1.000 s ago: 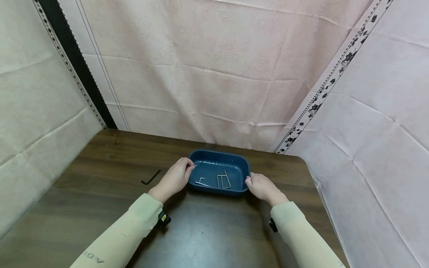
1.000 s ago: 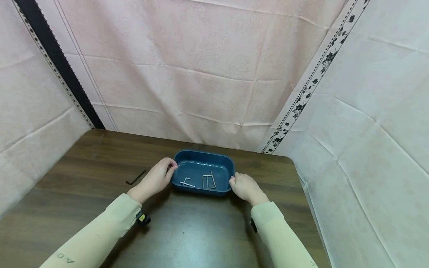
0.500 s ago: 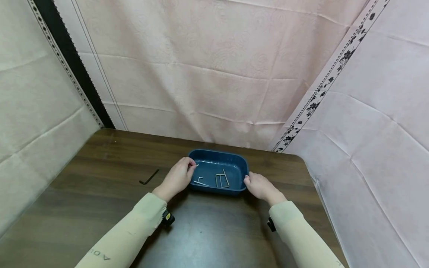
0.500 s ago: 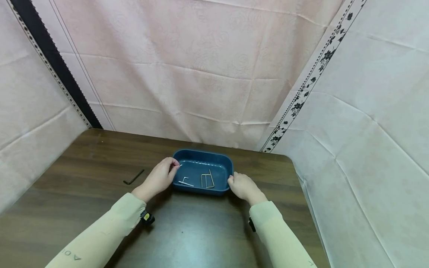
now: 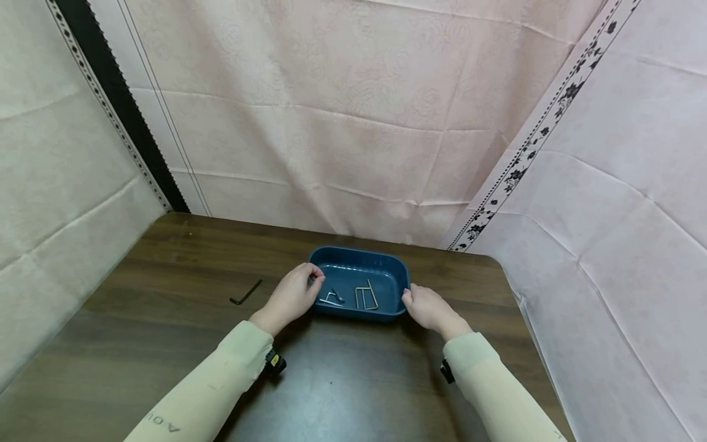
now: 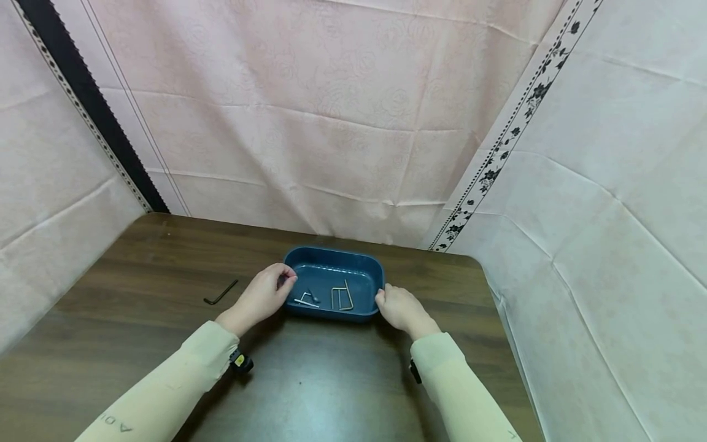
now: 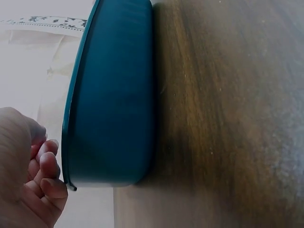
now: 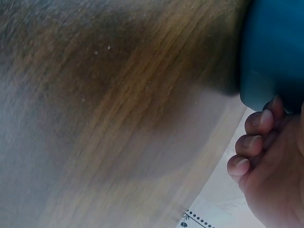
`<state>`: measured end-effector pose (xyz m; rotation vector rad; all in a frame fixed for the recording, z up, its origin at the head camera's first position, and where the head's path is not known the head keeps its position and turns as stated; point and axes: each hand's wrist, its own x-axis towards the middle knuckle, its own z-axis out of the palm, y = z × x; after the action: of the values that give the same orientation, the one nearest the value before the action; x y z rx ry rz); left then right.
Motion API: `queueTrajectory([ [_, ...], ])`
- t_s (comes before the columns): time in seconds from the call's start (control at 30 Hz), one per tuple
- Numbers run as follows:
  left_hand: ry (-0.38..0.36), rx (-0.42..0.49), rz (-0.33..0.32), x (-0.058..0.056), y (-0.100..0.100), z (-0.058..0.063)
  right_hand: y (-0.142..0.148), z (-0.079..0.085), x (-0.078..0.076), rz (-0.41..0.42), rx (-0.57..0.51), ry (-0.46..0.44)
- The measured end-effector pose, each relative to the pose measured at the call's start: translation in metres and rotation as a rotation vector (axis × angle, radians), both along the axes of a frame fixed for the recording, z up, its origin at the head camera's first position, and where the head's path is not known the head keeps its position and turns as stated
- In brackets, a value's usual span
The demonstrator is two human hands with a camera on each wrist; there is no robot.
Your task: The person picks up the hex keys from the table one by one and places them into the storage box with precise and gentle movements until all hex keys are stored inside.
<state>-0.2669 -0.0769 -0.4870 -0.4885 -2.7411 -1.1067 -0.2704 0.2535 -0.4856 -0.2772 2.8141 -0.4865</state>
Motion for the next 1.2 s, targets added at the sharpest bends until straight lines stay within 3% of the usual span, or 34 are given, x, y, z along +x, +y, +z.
queueTrajectory([
  [0.47, 0.026, -0.036, 0.071, 0.005, -0.048, -0.002, 0.001, -0.001, 0.0, 0.003, 0.009, 0.016],
  [0.83, -0.068, -0.165, 0.184, 0.01, -0.095, -0.012, 0.001, -0.001, -0.001, 0.012, 0.017, 0.018],
  [1.2, -0.17, -0.239, 0.214, 0.013, -0.117, -0.02, -0.001, -0.002, 0.0, 0.022, 0.025, 0.031],
])
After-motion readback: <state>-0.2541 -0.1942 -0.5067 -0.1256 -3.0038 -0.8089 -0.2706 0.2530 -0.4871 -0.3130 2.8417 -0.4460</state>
